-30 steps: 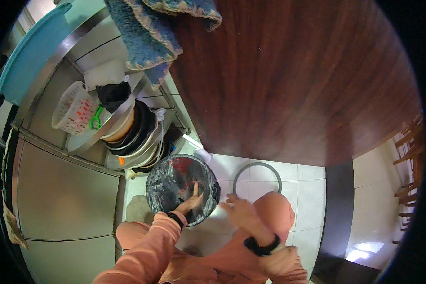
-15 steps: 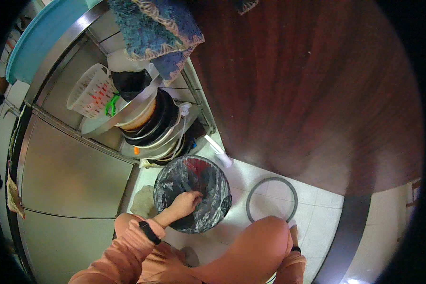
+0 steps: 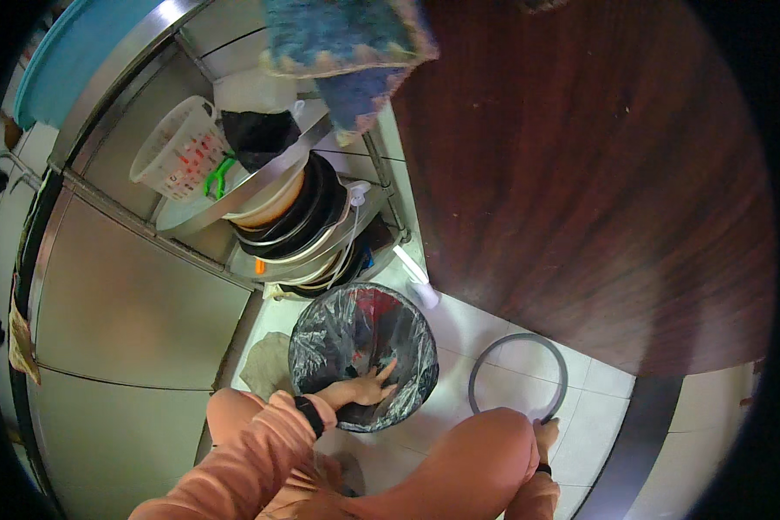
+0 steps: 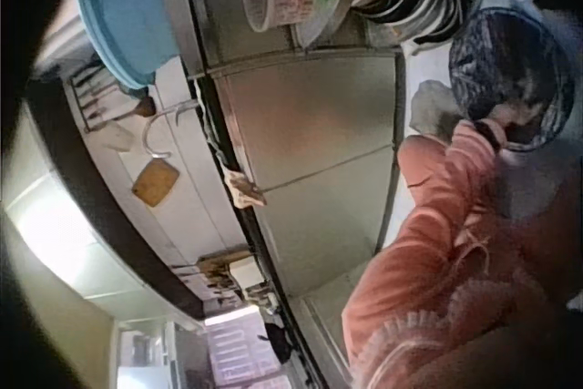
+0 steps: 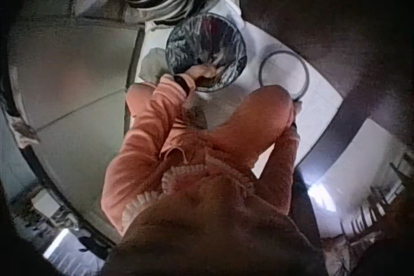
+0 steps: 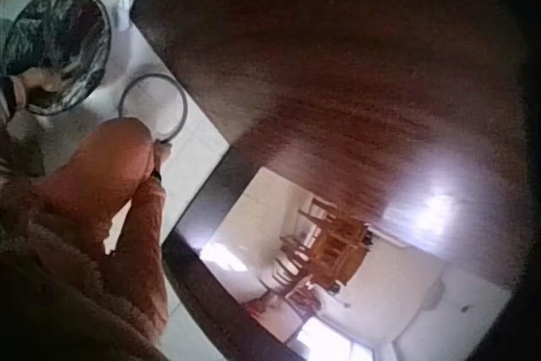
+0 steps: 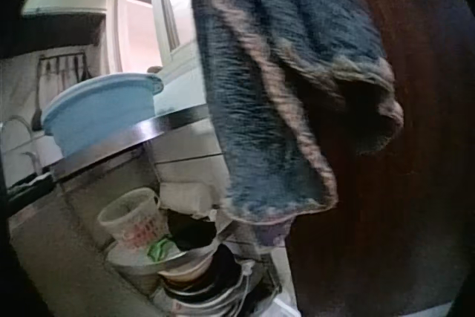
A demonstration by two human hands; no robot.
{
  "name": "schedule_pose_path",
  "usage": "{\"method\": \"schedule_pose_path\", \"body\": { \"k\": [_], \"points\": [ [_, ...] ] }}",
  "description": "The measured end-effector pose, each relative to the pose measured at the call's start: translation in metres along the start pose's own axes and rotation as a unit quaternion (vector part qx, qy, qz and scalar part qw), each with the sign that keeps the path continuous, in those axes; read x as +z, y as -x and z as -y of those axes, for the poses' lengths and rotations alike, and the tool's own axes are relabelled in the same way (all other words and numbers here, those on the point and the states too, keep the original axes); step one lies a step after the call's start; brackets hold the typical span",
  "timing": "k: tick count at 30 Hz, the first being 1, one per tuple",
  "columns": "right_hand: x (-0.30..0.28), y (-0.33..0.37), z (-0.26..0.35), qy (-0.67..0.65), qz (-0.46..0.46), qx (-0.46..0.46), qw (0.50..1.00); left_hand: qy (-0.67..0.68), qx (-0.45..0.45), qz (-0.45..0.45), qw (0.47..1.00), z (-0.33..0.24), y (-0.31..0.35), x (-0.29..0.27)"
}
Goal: The person washes a cloth under running water in a double-basin sink, then sits on the floor to line a trash bin with a black plastic bag. They later return to the sink to rinse a small metal strainer and wash their hands.
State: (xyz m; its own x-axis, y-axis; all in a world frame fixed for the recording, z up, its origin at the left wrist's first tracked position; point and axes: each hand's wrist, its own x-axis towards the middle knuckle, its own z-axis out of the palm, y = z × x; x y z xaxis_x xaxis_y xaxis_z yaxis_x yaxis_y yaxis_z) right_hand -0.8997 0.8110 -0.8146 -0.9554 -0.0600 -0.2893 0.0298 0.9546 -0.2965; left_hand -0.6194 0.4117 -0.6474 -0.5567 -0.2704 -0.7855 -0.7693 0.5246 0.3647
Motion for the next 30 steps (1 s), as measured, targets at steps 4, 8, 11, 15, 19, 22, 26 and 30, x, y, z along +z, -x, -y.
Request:
{"method": "schedule_pose_path", "body": {
  "k": [4,8,11,15,19,22,26,30],
  "points": [
    [-0.107,0.013,0.030,0.025,-0.134,-0.119,0.983,-0.029,0.094,-0.057,0.994,-0.013,0.051,-0.029],
    [-0.225,0.022,0.080,0.022,-0.253,-0.277,0.927,0.013,0.203,-0.255,0.945,-0.017,0.113,-0.057],
    [-0.299,0.044,0.141,-0.035,-0.289,-0.332,0.897,-0.091,0.313,-0.429,0.843,-0.007,0.132,-0.087],
    [-0.353,0.102,0.238,-0.100,-0.250,-0.379,0.885,-0.001,0.258,-0.537,0.803,0.013,0.142,-0.108],
    [-0.342,0.154,0.313,-0.084,-0.082,-0.423,0.898,0.285,0.139,-0.583,0.748,0.045,0.137,-0.129],
    [-0.289,0.174,0.352,-0.049,0.100,-0.430,0.896,0.511,0.086,-0.413,0.749,0.070,0.135,-0.134],
    [-0.209,0.180,0.389,0.041,0.142,-0.493,0.857,0.525,0.032,-0.346,0.777,0.084,0.122,-0.133],
    [-0.170,0.171,0.397,0.062,0.083,-0.503,0.858,0.354,0.009,-0.419,0.836,0.080,0.104,-0.126]
  ]
}}
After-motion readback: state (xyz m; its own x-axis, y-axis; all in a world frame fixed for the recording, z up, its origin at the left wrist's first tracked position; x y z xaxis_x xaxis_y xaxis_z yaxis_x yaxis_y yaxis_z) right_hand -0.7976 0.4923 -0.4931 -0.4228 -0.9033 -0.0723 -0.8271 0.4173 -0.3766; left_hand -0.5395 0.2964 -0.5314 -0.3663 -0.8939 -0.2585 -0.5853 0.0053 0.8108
